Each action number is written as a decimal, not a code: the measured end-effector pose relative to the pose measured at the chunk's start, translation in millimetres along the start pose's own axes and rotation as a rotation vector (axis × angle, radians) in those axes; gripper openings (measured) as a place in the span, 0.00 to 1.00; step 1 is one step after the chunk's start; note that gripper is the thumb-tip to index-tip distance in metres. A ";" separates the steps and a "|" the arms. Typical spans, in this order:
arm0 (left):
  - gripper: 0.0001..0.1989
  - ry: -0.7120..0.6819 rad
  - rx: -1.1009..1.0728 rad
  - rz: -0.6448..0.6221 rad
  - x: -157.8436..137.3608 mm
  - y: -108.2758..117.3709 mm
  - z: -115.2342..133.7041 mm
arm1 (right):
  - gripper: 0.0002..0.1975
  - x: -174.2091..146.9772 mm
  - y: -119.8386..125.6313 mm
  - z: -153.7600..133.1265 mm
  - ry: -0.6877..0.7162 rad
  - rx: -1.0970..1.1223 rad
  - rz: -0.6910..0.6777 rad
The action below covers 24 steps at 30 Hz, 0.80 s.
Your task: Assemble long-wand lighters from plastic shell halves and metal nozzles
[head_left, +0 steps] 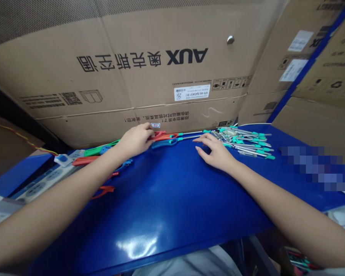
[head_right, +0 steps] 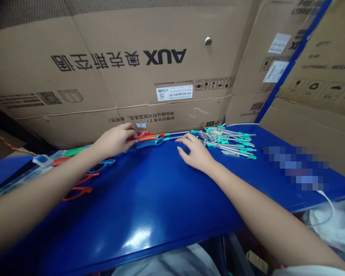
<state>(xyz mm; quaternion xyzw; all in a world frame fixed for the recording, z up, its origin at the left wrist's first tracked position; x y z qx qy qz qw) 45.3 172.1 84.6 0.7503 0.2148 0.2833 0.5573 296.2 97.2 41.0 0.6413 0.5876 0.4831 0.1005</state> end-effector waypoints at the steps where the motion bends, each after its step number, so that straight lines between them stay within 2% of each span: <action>1: 0.12 -0.044 -0.031 0.023 0.9 2.8 15.3 | 0.16 -0.7 -0.6 -2.5 0.004 0.055 -0.016; 3: 0.09 -0.154 -0.146 0.095 1.2 6.1 48.4 | 0.20 -2.5 -5.8 -5.4 -0.008 0.185 -0.091; 6: 0.07 -0.272 -0.269 0.094 -1.0 -6.4 92.7 | 0.23 -7.2 -20.5 -5.7 -0.038 0.318 -0.252; 10: 0.06 -0.293 -0.378 0.115 -3.7 -31.5 122.6 | 0.19 -12.2 -36.4 -3.1 -0.019 0.326 -0.399; 13: 0.05 -0.273 -0.422 0.148 -4.6 -39.3 125.0 | 0.10 -12.2 -38.3 -1.2 0.012 0.303 -0.461; 15: 0.09 -0.230 -0.479 0.156 -5.8 -40.1 119.5 | 0.05 -11.9 -36.5 -1.9 0.049 0.256 -0.499; 17: 0.14 -0.163 -0.538 0.147 -8.9 -41.1 110.5 | 0.04 -11.3 -33.9 -2.4 0.063 0.206 -0.529; 20: 0.15 -0.093 -0.573 0.136 -17.7 -45.8 97.6 | 0.04 -10.0 -29.6 -2.2 0.058 0.131 -0.539; 24: 0.16 -0.029 -0.660 0.215 -32.1 -54.8 83.8 | 0.04 -9.3 -25.5 -2.6 0.065 0.082 -0.539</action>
Point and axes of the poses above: each hand's wrist, its own x-axis towards the middle knuckle, its own y-axis out of the back of the hand, z = x × y, the point moved 6 cm from there along x, towards the middle knuckle, and after that the axes turned 10 degrees about -y, right-handed, at the moved point
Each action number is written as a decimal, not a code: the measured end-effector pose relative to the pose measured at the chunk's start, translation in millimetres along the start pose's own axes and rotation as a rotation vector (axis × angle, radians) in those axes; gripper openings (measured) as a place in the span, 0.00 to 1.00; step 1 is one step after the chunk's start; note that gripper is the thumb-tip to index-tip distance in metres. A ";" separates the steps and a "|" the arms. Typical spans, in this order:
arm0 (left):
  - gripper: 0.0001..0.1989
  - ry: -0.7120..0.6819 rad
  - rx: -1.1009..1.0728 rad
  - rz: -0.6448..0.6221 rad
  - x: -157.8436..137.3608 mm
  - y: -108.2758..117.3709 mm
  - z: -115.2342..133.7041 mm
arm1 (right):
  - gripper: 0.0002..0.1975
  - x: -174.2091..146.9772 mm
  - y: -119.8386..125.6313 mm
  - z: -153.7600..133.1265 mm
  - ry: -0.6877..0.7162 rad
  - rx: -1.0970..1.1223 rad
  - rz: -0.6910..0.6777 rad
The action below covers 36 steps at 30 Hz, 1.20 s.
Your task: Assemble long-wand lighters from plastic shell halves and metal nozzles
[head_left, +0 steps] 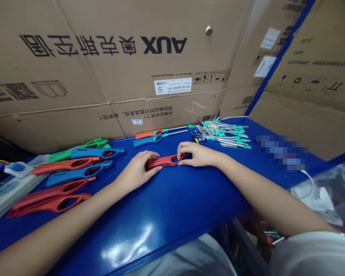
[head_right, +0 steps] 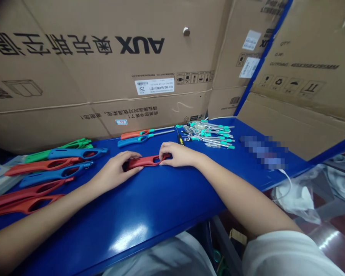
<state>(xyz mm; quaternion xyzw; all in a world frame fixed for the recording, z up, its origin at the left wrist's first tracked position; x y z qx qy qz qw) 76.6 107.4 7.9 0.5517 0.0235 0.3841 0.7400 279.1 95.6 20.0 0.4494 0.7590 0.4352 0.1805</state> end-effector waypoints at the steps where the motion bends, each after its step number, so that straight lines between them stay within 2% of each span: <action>1: 0.17 0.017 -0.030 0.027 -3.1 0.0 -3.5 | 0.04 -0.3 0.6 0.0 0.000 0.004 0.000; 4: 0.18 0.054 -0.093 0.070 -8.1 -2.3 -10.4 | 0.03 -0.5 1.8 1.5 0.002 0.033 0.002; 11: 0.19 0.049 -0.121 0.076 -6.9 -4.6 -9.8 | 0.05 -0.1 1.0 6.6 0.037 0.015 0.010; 24: 0.18 0.033 -0.147 0.072 -6.6 -2.1 -6.3 | 0.07 -1.6 4.0 0.5 0.014 0.000 -0.005; 27: 0.18 0.035 -0.137 0.065 -6.7 -2.5 -6.5 | 0.09 -0.7 8.1 3.6 0.004 0.004 0.086; 31: 0.19 0.011 -0.122 0.056 -6.7 -3.6 -4.8 | 0.08 -1.4 19.2 4.2 0.020 -0.045 0.296; 36: 0.22 0.025 -0.083 0.079 -8.1 -2.8 -6.3 | 0.11 -5.8 38.1 12.8 -0.091 -0.106 0.571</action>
Point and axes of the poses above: each hand's wrist, its own x-axis towards the middle knuckle, its own y-axis out of the back of the hand, z = x × y, the point moved 6 cm from there along x, towards the middle knuckle, and after that the axes turned 10 degrees about -y, right-handed, at the moved point
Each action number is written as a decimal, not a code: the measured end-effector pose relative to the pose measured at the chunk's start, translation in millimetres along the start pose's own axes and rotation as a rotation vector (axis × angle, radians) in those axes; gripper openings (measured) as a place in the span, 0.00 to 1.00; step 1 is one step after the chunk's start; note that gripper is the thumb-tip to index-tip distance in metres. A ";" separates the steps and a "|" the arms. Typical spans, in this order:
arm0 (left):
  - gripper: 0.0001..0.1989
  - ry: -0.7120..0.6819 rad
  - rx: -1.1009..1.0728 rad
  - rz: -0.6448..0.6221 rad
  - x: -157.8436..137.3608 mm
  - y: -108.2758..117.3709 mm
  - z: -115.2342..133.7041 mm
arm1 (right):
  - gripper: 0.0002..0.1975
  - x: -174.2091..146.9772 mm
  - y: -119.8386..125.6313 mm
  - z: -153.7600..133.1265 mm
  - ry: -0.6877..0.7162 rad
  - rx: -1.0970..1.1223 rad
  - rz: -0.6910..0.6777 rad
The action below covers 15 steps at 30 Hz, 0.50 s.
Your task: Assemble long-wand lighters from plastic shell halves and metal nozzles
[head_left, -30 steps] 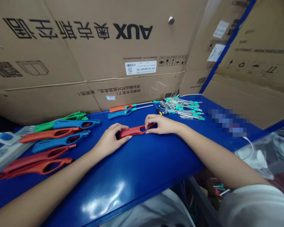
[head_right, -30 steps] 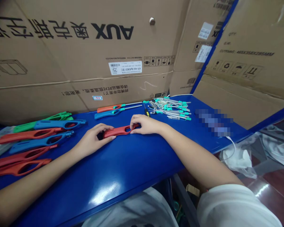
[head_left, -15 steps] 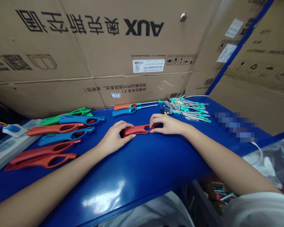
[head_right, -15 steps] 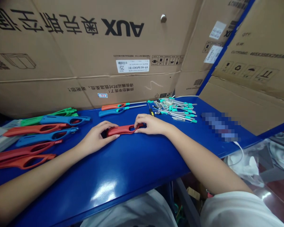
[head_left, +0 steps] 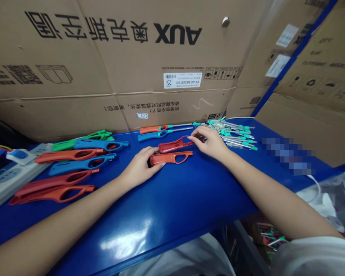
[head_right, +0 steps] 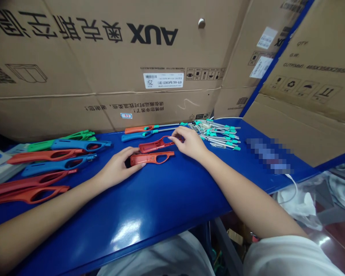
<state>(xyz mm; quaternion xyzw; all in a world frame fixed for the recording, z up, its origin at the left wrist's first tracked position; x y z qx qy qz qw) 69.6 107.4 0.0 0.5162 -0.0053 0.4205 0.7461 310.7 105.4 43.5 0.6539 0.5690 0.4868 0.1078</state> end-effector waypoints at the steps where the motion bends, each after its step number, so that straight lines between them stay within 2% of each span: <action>1: 0.21 -0.002 -0.007 -0.001 -0.3 0.0 0.2 | 0.11 1.1 2.1 3.1 -0.020 -0.005 0.019; 3: 0.18 -0.018 -0.030 -0.007 -0.6 -0.3 1.4 | 0.11 3.2 4.5 10.7 -0.079 0.020 0.014; 6: 0.16 -0.045 -0.010 0.003 -1.0 0.6 3.1 | 0.14 3.8 3.3 19.3 -0.176 0.092 -0.064; 8: 0.16 -0.052 0.028 0.014 -1.2 1.0 2.7 | 0.16 0.7 -4.5 17.2 -0.190 0.145 -0.215; 12: 0.17 -0.028 0.013 0.034 -2.0 0.4 -1.5 | 0.18 -18.8 -33.3 0.4 -0.189 0.217 -0.707; 13: 0.18 -0.019 0.008 0.045 -2.2 0.8 -2.3 | 0.18 -22.8 -37.5 -3.6 -0.176 0.195 -0.768; 15: 0.19 -0.007 0.017 0.072 -2.3 2.5 -2.0 | 0.21 -25.4 -40.9 -9.0 -0.126 0.116 -0.770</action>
Point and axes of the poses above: each hand's wrist, its own x-axis towards the middle knuckle, its own y-axis out of the back of the hand, z = x × y, the point moved 6 cm from there along x, towards the middle knuckle, and after that the axes turned 10 degrees about -y, right-handed, at the moved point
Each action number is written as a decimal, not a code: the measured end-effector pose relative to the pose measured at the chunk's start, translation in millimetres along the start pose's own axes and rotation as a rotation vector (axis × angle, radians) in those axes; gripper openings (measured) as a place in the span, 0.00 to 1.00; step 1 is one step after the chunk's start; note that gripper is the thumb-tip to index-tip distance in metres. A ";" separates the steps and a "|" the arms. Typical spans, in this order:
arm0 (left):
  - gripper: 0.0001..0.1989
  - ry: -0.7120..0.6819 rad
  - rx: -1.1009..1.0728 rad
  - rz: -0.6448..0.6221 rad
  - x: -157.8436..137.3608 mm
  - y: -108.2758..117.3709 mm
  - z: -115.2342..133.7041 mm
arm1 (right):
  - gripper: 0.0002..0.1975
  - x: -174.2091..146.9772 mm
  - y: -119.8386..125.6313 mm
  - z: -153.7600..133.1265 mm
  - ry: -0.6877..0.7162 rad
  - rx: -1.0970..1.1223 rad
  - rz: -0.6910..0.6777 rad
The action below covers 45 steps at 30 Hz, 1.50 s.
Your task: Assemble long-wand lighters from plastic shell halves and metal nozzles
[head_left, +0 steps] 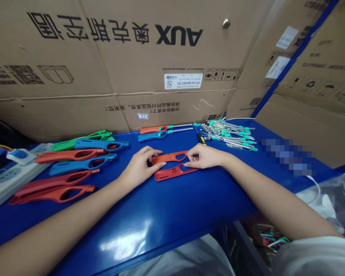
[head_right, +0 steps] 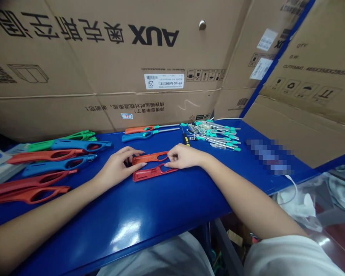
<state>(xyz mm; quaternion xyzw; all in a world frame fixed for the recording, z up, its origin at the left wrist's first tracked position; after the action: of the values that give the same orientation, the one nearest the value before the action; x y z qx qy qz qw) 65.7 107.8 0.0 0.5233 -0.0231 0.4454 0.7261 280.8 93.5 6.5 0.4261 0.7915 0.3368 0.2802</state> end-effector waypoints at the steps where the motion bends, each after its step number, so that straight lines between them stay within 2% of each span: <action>1: 0.19 0.003 0.006 0.013 0.1 1.2 1.2 | 0.22 0.3 -0.3 -1.4 0.013 -0.035 0.025; 5: 0.16 -0.088 0.044 0.055 0.2 8.2 17.6 | 0.25 2.4 0.7 0.4 0.045 -0.062 0.075; 7: 0.15 -0.190 0.087 0.008 -1.0 8.3 30.9 | 0.27 3.1 5.6 2.9 0.034 -0.049 0.129; 9: 0.16 -0.282 0.128 -0.091 -3.4 4.1 42.3 | 0.27 2.5 16.9 6.5 -0.028 -0.078 0.254; 12: 0.17 -0.357 0.135 -0.201 -7.4 -2.4 50.7 | 0.22 -6.0 45.5 19.2 -0.286 -0.280 0.494; 15: 0.12 -0.337 0.098 -0.195 -8.7 -3.4 47.9 | 0.11 -28.6 83.7 41.3 -0.581 -0.423 0.678; 17: 0.12 -0.304 0.073 -0.189 -9.3 -3.2 42.8 | 0.07 -47.4 106.3 62.1 -0.729 -0.427 0.713; 20: 0.12 -0.252 0.044 -0.178 -10.4 -0.7 34.2 | 0.04 -69.3 125.2 94.8 -0.846 -0.389 0.635; 25: 0.11 -0.222 0.012 -0.170 -9.1 4.0 20.6 | 0.05 -79.0 123.5 124.8 -0.847 -0.312 0.510; 35: 0.13 -0.210 -0.032 -0.173 -5.1 5.8 8.5 | 0.04 -75.2 113.4 137.3 -0.824 -0.245 0.465; 40: 0.13 -0.222 -0.028 -0.164 -4.7 6.4 12.1 | 0.02 -75.6 117.1 132.1 -0.774 -0.198 0.492; 45: 0.11 -0.250 -0.025 -0.131 -3.8 6.0 14.4 | 0.03 -76.9 125.6 108.1 -0.620 -0.210 0.594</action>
<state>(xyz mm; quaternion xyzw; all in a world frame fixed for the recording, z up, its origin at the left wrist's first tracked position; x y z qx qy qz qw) 65.6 94.5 9.0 0.5660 -0.0850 0.3282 0.7515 457.7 110.5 48.8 0.6853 0.4747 0.3376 0.4372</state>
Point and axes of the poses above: each hand's wrist, its own x-axis towards the middle knuckle, its own y-axis out of the back of the hand, z = x × y, the point moved 6 cm from there along x, towards the middle knuckle, and after that the axes turned 10 degrees about -y, right-handed, at the moved point
